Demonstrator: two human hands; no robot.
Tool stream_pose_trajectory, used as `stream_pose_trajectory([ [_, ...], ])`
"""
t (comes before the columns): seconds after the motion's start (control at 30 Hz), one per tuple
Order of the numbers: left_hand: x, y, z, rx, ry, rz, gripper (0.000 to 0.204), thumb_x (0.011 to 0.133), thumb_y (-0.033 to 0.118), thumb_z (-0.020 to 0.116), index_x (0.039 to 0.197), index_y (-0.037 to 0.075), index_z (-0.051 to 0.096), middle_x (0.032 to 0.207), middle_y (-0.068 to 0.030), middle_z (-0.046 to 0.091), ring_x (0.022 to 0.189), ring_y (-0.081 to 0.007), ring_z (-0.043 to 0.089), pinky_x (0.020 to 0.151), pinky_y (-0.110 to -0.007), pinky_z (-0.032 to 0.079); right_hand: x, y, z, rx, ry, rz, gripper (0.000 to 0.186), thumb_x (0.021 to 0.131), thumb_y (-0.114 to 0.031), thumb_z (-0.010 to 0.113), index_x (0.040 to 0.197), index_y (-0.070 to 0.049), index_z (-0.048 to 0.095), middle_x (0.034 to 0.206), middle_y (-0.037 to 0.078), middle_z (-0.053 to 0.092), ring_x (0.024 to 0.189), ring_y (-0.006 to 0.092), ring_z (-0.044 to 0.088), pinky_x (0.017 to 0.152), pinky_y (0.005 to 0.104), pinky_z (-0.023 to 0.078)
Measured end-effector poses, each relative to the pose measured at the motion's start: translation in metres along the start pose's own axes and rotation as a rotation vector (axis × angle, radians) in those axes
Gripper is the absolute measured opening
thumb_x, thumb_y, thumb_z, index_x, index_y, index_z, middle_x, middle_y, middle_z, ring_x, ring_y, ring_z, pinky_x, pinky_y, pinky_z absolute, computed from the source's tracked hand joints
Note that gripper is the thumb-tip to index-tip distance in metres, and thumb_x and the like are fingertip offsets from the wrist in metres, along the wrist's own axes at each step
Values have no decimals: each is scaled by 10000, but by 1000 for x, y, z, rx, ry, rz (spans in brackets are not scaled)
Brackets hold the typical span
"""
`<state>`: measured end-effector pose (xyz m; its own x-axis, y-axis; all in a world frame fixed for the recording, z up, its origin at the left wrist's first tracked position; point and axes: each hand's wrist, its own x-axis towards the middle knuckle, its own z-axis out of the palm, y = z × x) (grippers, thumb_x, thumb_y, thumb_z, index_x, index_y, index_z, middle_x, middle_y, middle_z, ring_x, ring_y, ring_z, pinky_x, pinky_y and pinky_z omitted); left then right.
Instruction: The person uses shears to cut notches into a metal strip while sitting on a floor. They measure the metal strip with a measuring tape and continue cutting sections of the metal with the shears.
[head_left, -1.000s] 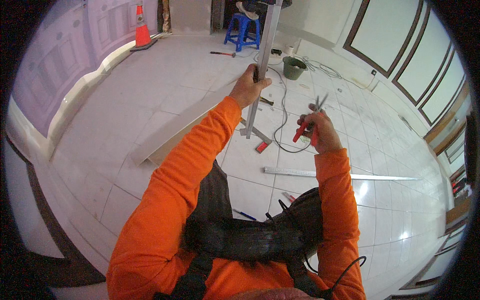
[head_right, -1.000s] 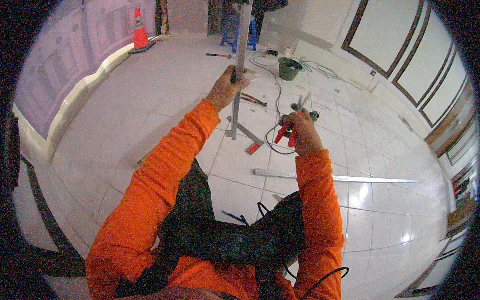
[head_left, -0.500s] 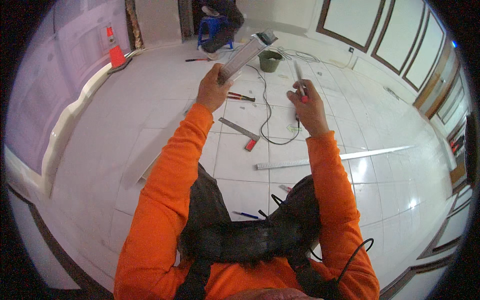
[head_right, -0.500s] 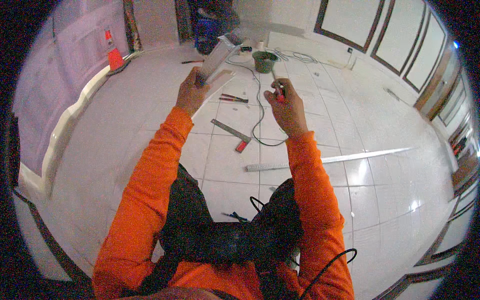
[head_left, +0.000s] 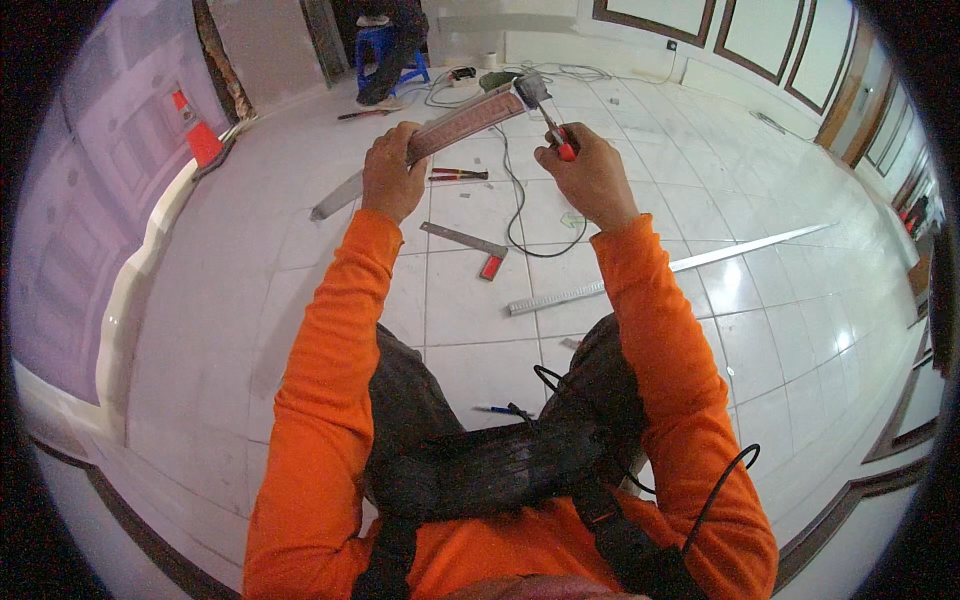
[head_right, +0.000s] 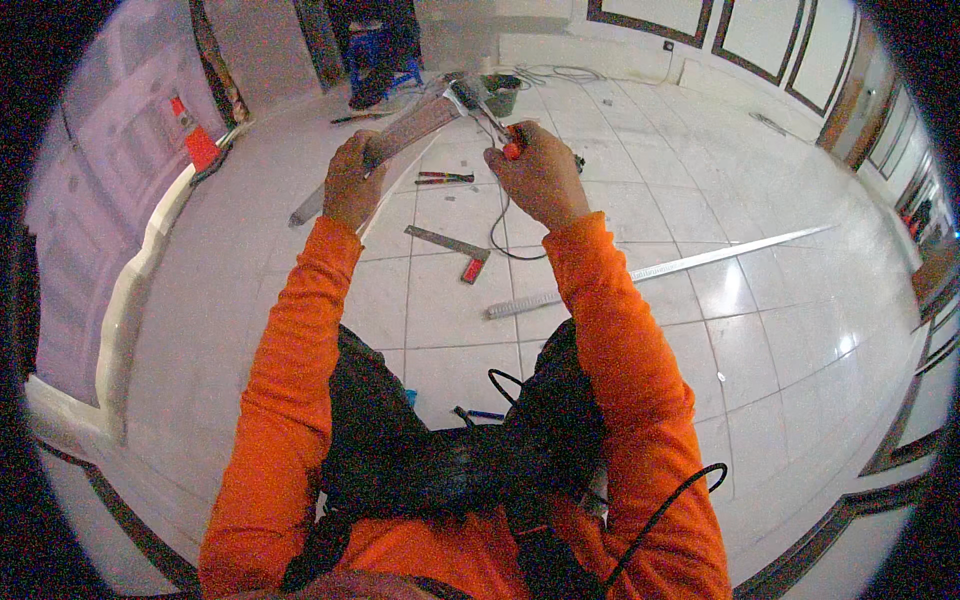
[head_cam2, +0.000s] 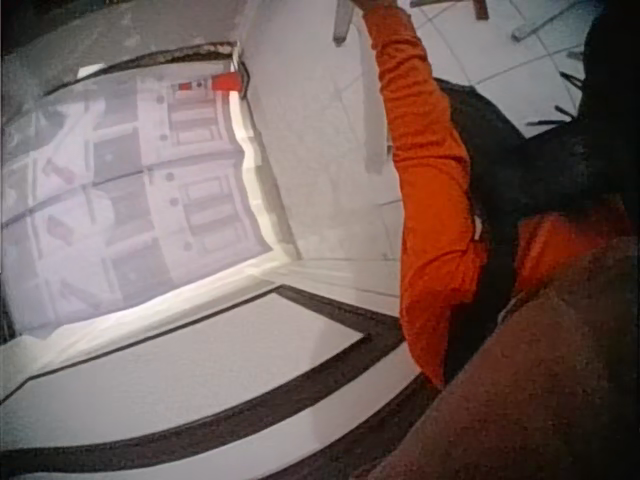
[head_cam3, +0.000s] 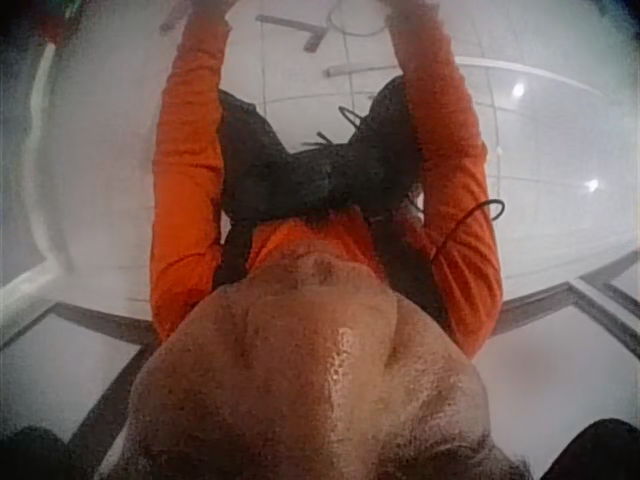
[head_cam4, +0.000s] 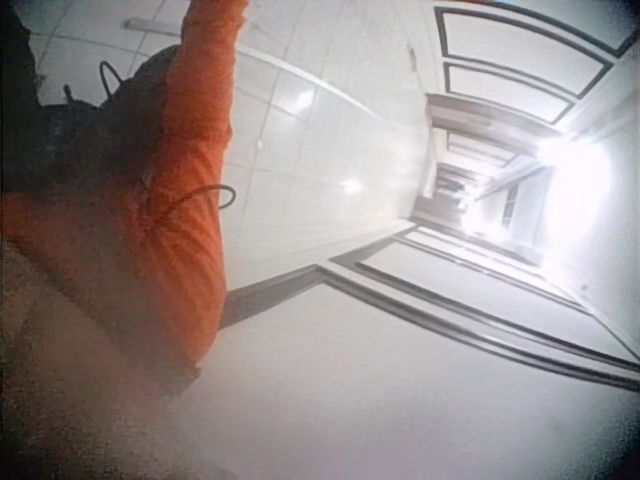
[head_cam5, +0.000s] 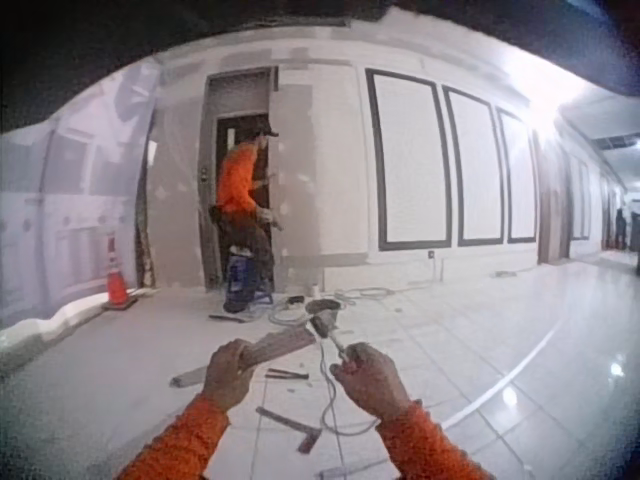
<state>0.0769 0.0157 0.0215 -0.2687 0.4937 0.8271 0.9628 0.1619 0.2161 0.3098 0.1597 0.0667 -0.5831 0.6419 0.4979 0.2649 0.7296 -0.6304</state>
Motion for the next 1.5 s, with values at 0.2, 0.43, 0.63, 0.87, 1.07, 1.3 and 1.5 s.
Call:
stream_pose_trajectory([
  [0.2, 3, 3, 1, 46, 21, 74, 423, 711, 23, 696, 1086, 122, 526, 996, -117, 586, 960, -342, 556, 827, -456, 419, 2, 15, 4, 147, -8, -87, 440, 792, -271, 709, 1090, 24, 576, 980, 207, 643, 928, 338, 630, 802, 400, 486],
  [0.43, 10, 7, -10, 220, 49, 67, 464, 682, 10, 708, 1096, 136, 540, 994, -106, 587, 969, -329, 557, 825, -457, 421, 6, 25, 4, 360, -140, -157, 434, 801, -249, 709, 1136, -3, 585, 938, 109, 597, 883, 231, 574, 823, 327, 456],
  [0.63, 14, 17, -18, 351, 191, 148, 392, 743, 29, 624, 1121, 111, 561, 1038, -126, 617, 987, -326, 566, 824, -475, 427, 6, 25, -3, 370, -193, -97, 341, 826, -203, 689, 1102, -19, 609, 875, 33, 561, 828, 156, 535, 794, 285, 443],
  [0.87, 8, 13, -14, 140, 114, 134, 440, 687, -18, 664, 1091, 118, 555, 1047, -109, 587, 1003, -332, 553, 851, -451, 413, 0, 6, 2, 216, -20, -97, 299, 827, -279, 651, 895, 7, 596, 783, 204, 636, 732, 327, 628, 677, 419, 484],
  [1.07, 11, 18, -18, 45, 59, 154, 462, 710, -9, 654, 1144, 95, 533, 1055, -154, 596, 994, -372, 559, 865, -467, 424, -1, -1, -8, 47, 105, -81, 331, 825, -310, 664, 898, 7, 605, 733, 207, 632, 688, 380, 630, 628, 427, 489],
  [1.3, 9, 19, -18, 68, -27, 101, 459, 737, 4, 653, 1175, 64, 531, 1056, -191, 617, 986, -396, 577, 875, -467, 449, 4, 18, -4, 126, 101, -164, 397, 815, -355, 691, 990, -5, 623, 838, 204, 652, 798, 359, 637, 710, 415, 488],
  [1.5, 10, 15, -20, 69, 21, 148, 458, 687, -18, 659, 1108, 130, 560, 1050, -121, 609, 997, -341, 568, 845, -444, 430, 2, 16, -10, 180, -109, -150, 375, 842, -265, 692, 1120, -27, 611, 940, 127, 668, 856, 232, 632, 765, 338, 488],
])
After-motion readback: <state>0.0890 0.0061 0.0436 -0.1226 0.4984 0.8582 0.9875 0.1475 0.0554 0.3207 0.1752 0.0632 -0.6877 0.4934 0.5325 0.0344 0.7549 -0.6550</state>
